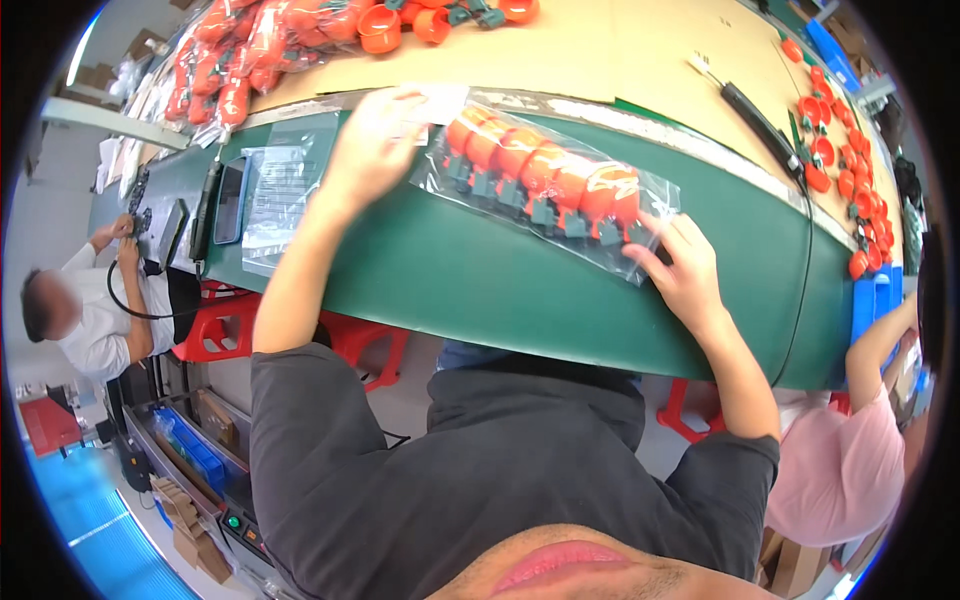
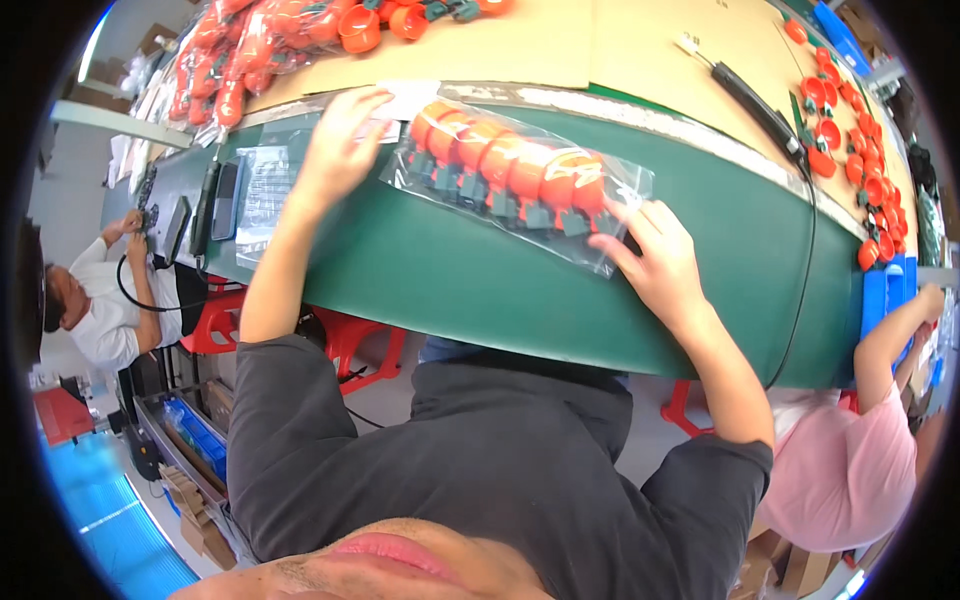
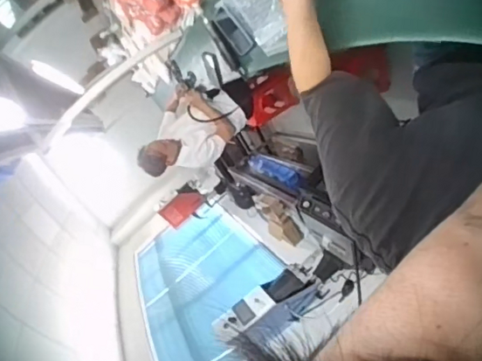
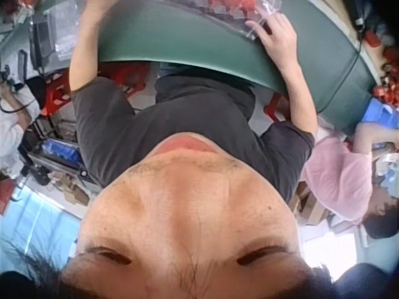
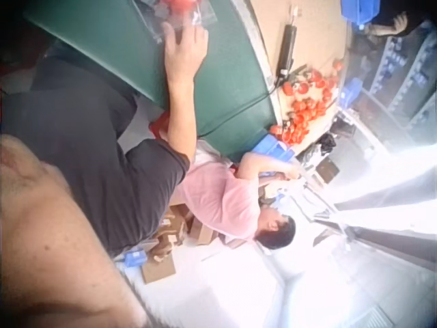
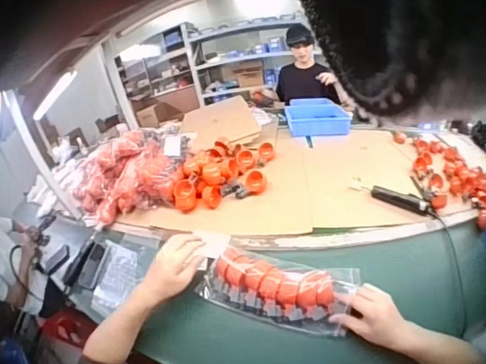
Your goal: The worker is seen assembling red plastic components using an electric screwdriver and packaging them into plastic bags with labels.
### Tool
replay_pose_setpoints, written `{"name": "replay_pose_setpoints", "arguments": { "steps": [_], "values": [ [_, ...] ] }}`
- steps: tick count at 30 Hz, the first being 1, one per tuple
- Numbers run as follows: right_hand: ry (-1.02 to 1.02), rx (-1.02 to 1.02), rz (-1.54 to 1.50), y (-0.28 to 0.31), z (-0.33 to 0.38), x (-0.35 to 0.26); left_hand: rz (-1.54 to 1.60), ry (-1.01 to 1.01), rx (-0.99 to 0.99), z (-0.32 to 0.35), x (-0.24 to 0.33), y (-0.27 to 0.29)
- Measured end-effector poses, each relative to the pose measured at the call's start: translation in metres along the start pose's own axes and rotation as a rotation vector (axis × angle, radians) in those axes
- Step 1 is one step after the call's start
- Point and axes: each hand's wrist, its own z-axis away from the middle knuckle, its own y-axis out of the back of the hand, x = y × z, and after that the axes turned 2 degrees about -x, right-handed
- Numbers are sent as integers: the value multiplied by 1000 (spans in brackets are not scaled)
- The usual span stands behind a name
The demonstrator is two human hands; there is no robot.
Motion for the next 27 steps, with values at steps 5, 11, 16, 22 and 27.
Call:
{"name": "replay_pose_setpoints", "arguments": {
  "steps": [5, 11, 16, 22, 27],
  "values": [
    [-1, -72, -74, 0, -9, 0, 56, 85, -137, 6, -61, 2],
    [-47, -56, -66, 22, 18, 9, 80, 226, -411, -34, -82, -7],
    [-125, -31, -107, 23, 24, 7, 153, 191, -385, -37, -80, -4],
    [-120, -11, -131, 27, 28, 9, 156, 187, -321, -50, -72, 1],
    [-81, 114, -101, 40, 27, 13, 62, 260, -285, -59, -69, 22]
  ]
}}
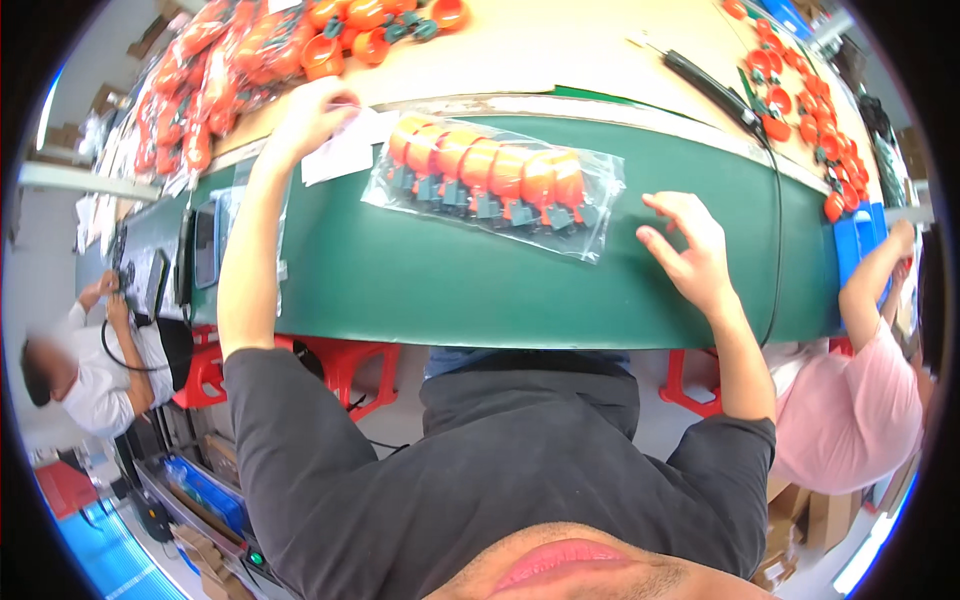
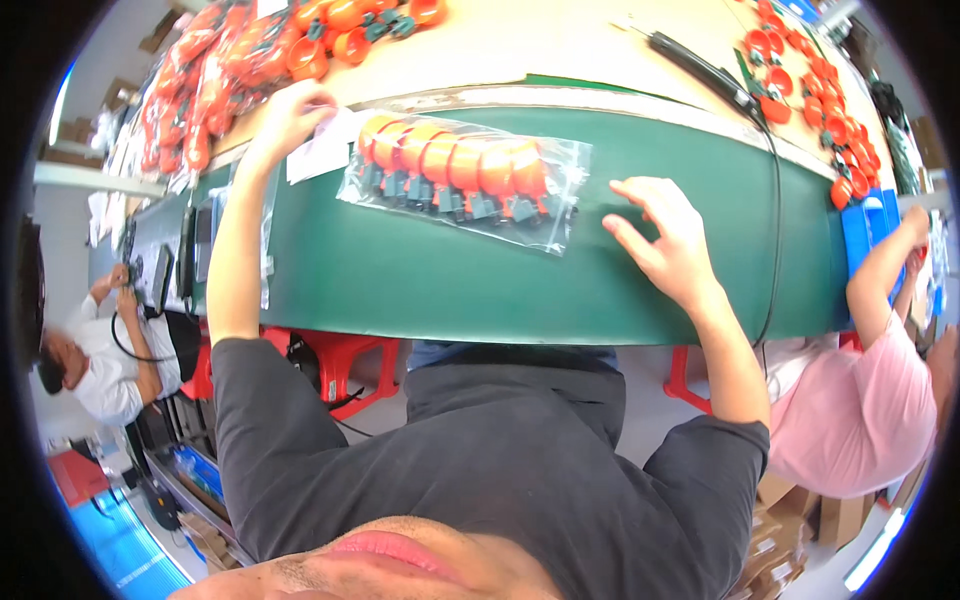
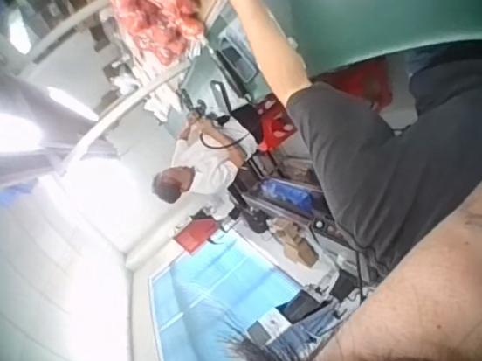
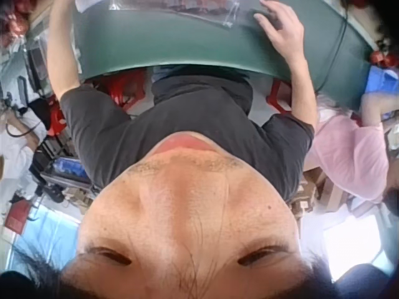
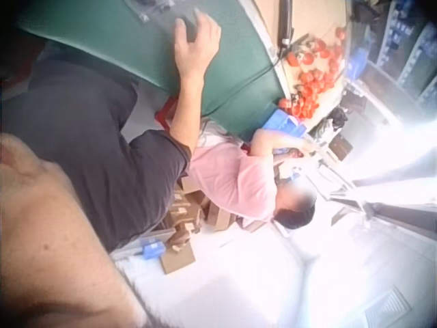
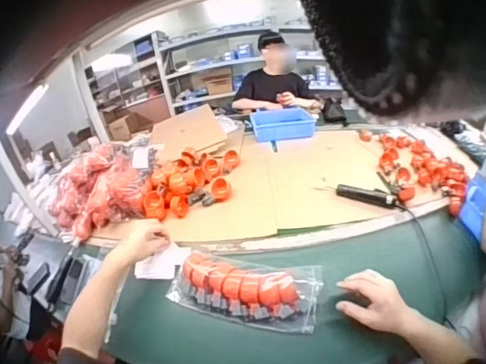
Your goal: The worker is seen assembling red plastic components using an electric screwdriver and packaging them into plastic bags with labels.
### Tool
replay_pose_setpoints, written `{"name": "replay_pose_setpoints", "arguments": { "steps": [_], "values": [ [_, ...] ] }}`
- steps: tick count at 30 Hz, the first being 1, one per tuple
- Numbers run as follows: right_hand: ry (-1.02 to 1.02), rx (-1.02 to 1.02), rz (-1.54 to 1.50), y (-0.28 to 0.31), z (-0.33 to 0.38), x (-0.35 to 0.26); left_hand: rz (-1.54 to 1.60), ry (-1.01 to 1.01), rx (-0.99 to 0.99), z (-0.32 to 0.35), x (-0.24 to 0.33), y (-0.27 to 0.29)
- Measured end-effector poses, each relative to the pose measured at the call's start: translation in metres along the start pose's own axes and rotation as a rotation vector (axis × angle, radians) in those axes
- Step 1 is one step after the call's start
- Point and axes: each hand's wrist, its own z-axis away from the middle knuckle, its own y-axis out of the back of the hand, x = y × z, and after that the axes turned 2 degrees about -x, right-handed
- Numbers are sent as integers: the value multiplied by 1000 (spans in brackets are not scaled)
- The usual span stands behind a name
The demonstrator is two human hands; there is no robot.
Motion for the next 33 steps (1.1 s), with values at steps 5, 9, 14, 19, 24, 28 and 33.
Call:
{"name": "replay_pose_setpoints", "arguments": {
  "steps": [5, 9, 14, 19, 24, 28, 33],
  "values": [
    [43, 201, -85, 5, -42, -27, 313, -325, 260, 16, 121, -1],
    [153, -66, -215, -14, -83, -55, 422, -411, -17, 19, 207, -17],
    [-363, -130, -631, 21, -50, -24, 352, -286, -75, 7, 146, -3],
    [-632, -361, -961, 6, -52, -9, 231, -177, -564, -20, 88, 3],
    [-715, -377, -1048, -13, -81, -4, -150, -371, -601, -32, 121, 8],
    [-619, -336, -910, -7, -85, -12, -78, -257, -480, -11, 124, 9],
    [-41, -75, -368, -2, -59, -28, -257, -312, 220, 39, 132, -26]
  ]
}}
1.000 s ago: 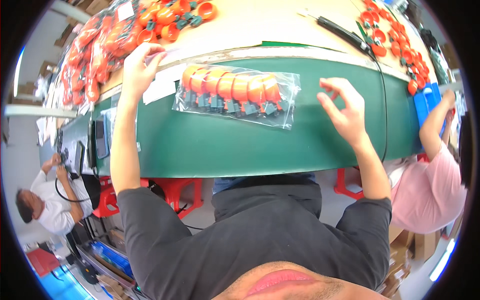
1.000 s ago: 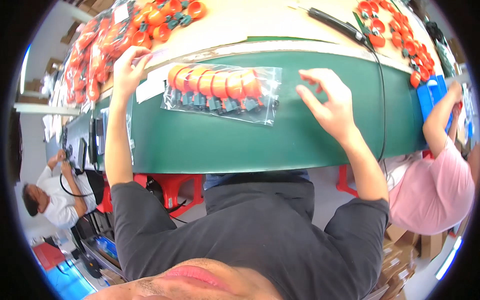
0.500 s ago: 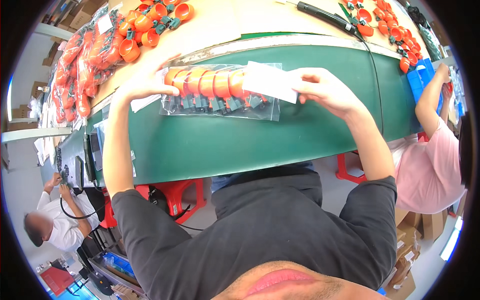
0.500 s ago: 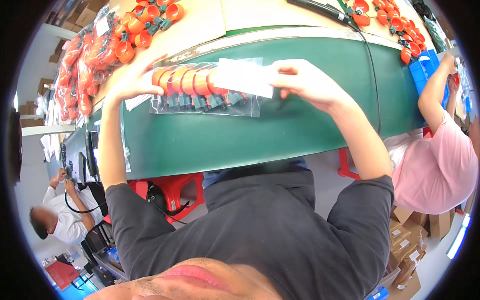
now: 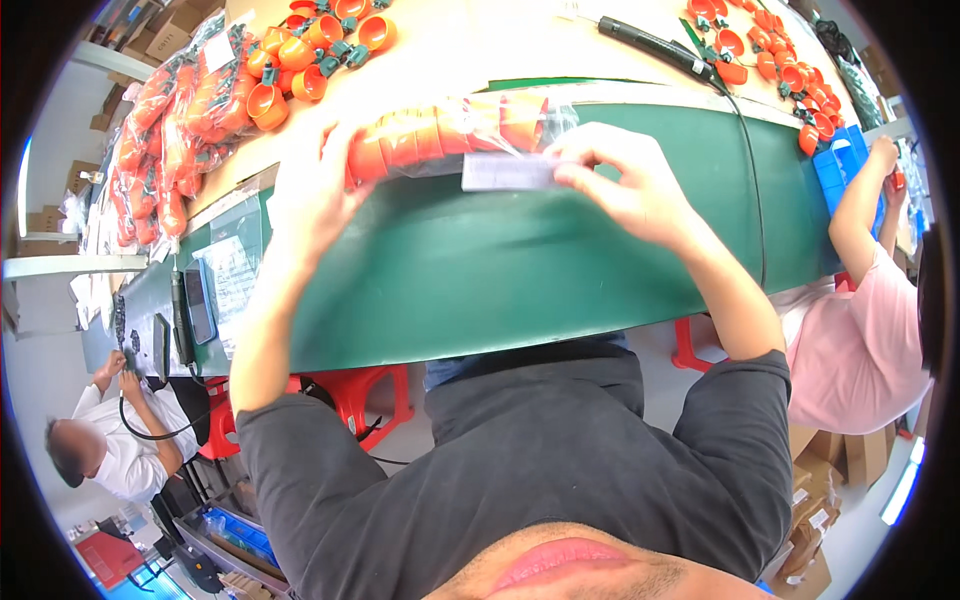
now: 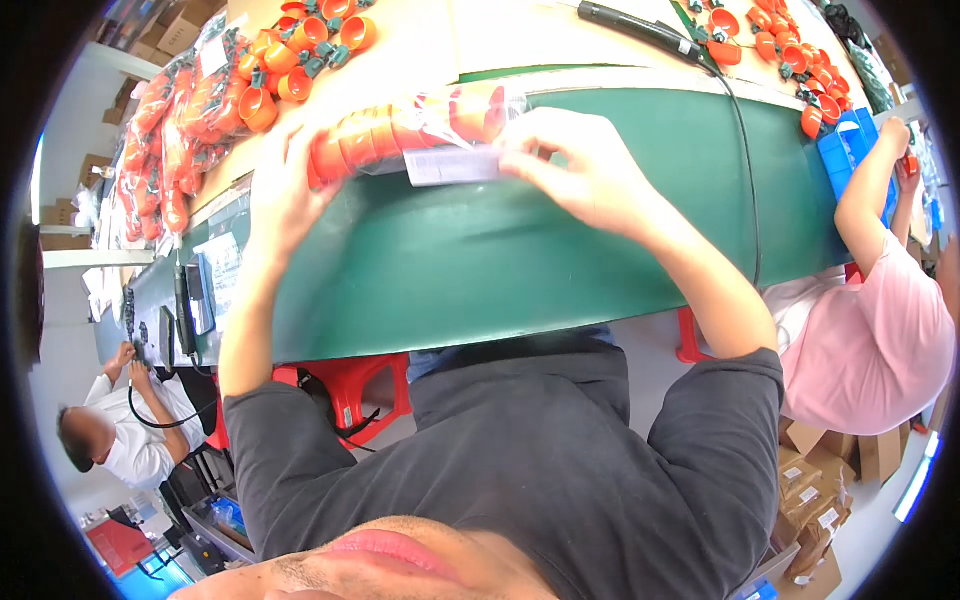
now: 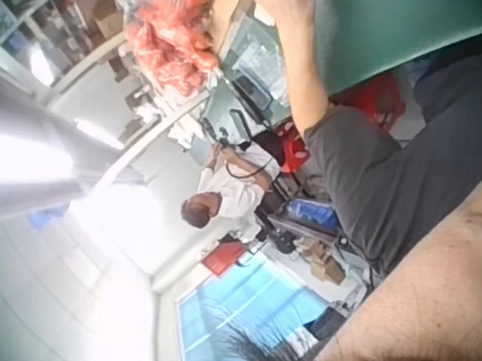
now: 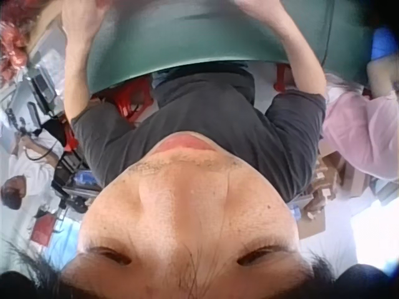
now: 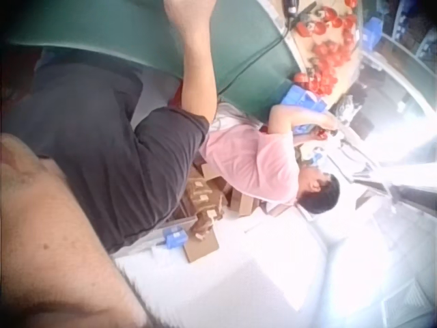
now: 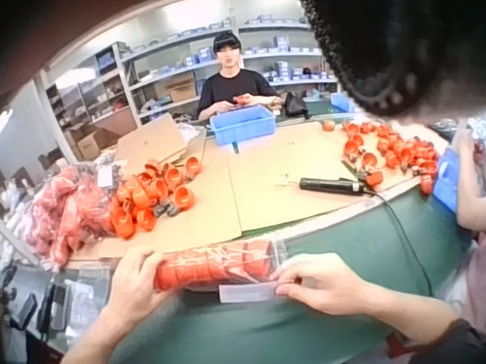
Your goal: The worker is seen assembling red plastic components using an electric screwdriver and packaging them into plastic bags with labels.
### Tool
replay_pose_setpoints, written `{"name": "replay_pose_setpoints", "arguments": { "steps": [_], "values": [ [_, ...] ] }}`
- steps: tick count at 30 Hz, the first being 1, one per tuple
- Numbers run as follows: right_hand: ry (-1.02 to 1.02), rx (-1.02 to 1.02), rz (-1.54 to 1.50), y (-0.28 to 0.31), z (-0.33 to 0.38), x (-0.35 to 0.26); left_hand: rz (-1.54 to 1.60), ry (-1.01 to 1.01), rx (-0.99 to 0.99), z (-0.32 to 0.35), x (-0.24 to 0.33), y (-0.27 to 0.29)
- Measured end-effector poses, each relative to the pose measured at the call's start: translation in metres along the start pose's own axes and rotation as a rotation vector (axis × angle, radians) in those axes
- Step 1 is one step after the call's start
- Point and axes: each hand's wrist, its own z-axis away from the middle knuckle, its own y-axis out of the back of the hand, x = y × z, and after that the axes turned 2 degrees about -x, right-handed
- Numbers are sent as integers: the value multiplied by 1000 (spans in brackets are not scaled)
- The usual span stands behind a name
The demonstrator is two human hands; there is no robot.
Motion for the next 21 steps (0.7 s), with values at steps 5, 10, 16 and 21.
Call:
{"name": "replay_pose_setpoints", "arguments": {
  "steps": [5, 10, 16, 21],
  "values": [
    [-145, -208, 40, -12, 50, 17, -66, -87, -20, 57, 31, -14],
    [-375, -128, -614, 25, 81, 29, -27, -22, 42, 46, 36, 1],
    [-793, -66, -637, 64, 93, 43, 129, -172, 3, 3, 87, -2],
    [-857, -70, -715, 54, 75, 42, 190, -305, 39, -23, 124, -25]
  ]
}}
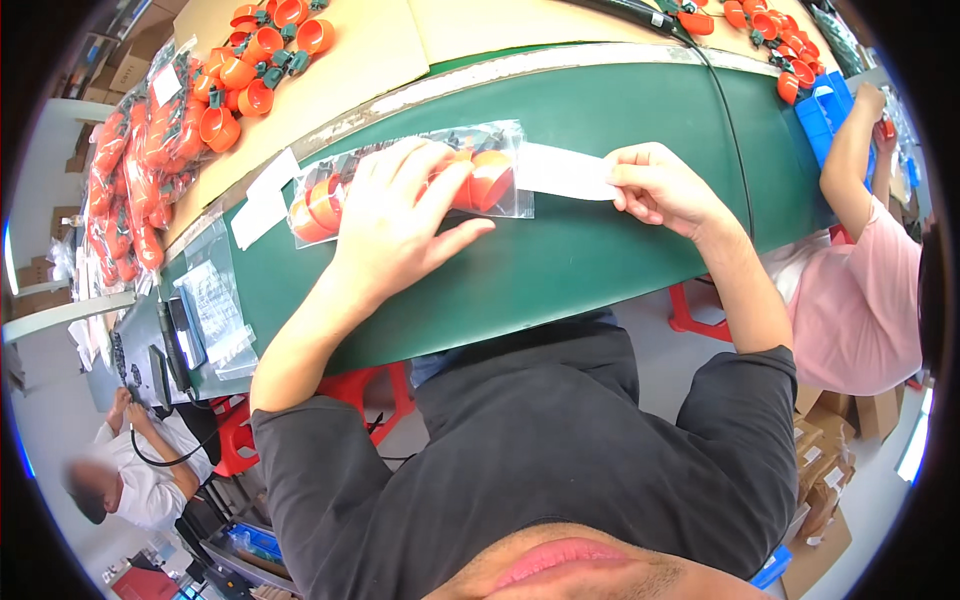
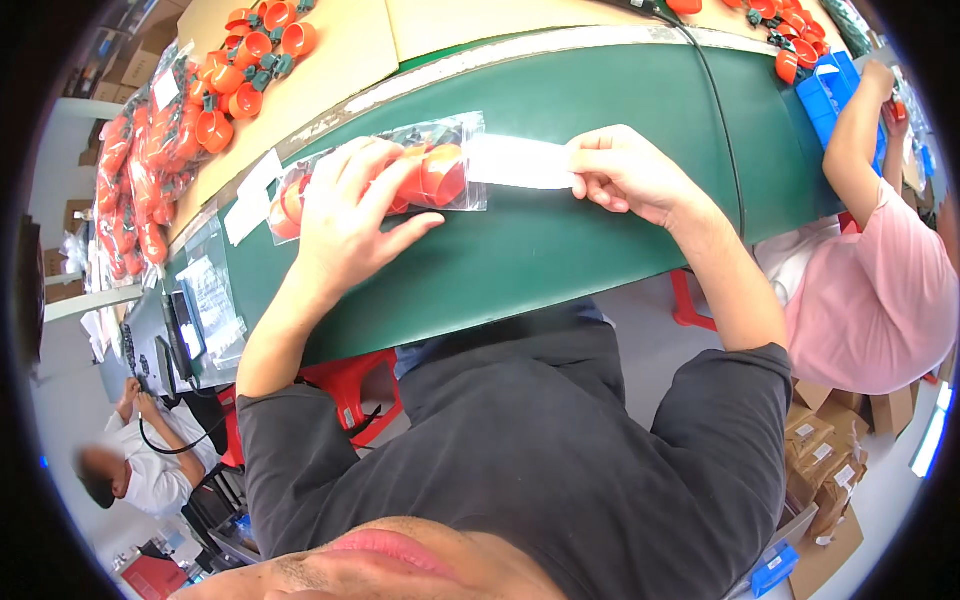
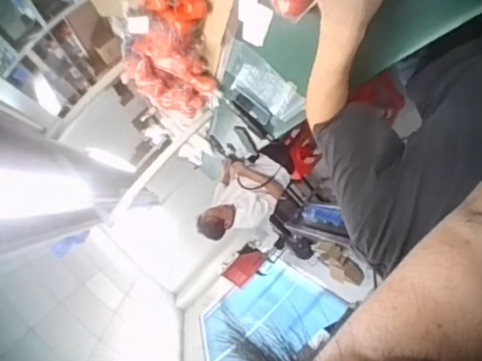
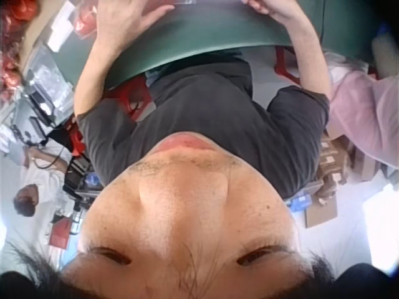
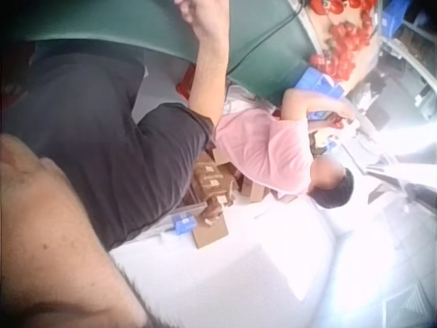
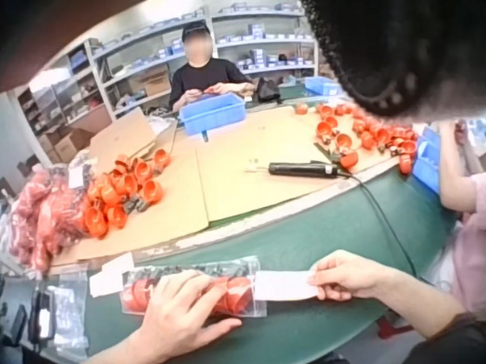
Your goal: The worker is seen assembling red plastic components using an electric screwdriver and packaging them into plastic bags with labels.
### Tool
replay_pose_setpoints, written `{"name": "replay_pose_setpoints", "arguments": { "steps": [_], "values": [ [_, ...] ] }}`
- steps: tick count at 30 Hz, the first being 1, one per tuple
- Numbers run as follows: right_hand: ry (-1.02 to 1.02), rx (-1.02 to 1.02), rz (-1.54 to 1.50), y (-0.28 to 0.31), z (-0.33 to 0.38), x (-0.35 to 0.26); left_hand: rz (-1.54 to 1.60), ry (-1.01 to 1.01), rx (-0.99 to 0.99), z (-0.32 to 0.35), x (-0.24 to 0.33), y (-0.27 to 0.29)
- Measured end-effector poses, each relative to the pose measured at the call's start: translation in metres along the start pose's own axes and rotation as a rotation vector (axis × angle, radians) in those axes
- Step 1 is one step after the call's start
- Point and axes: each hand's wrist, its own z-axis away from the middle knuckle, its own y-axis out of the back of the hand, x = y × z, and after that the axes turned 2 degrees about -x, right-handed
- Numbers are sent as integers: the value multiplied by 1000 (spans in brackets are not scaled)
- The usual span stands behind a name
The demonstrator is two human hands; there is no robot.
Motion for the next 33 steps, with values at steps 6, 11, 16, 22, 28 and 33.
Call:
{"name": "replay_pose_setpoints", "arguments": {
  "steps": [6, 11, 16, 22, 28, 33],
  "values": [
    [-3, 16, -116, -19, -15, -10, 73, -173, 119, 3, 13, -9],
    [-8, 73, -234, -9, -13, -1, 51, -131, 123, 7, 16, -14],
    [-1, 71, -315, -33, -15, 7, 66, -120, 119, 16, 12, -23],
    [-32, 136, -244, -56, -25, 3, 70, -144, 145, 20, 8, -25],
    [-72, 123, -206, -66, -30, -7, 97, -162, 191, 27, 9, -27],
    [-36, 135, -302, -66, -26, 0, 128, -212, 214, 30, 11, -27]
  ]
}}
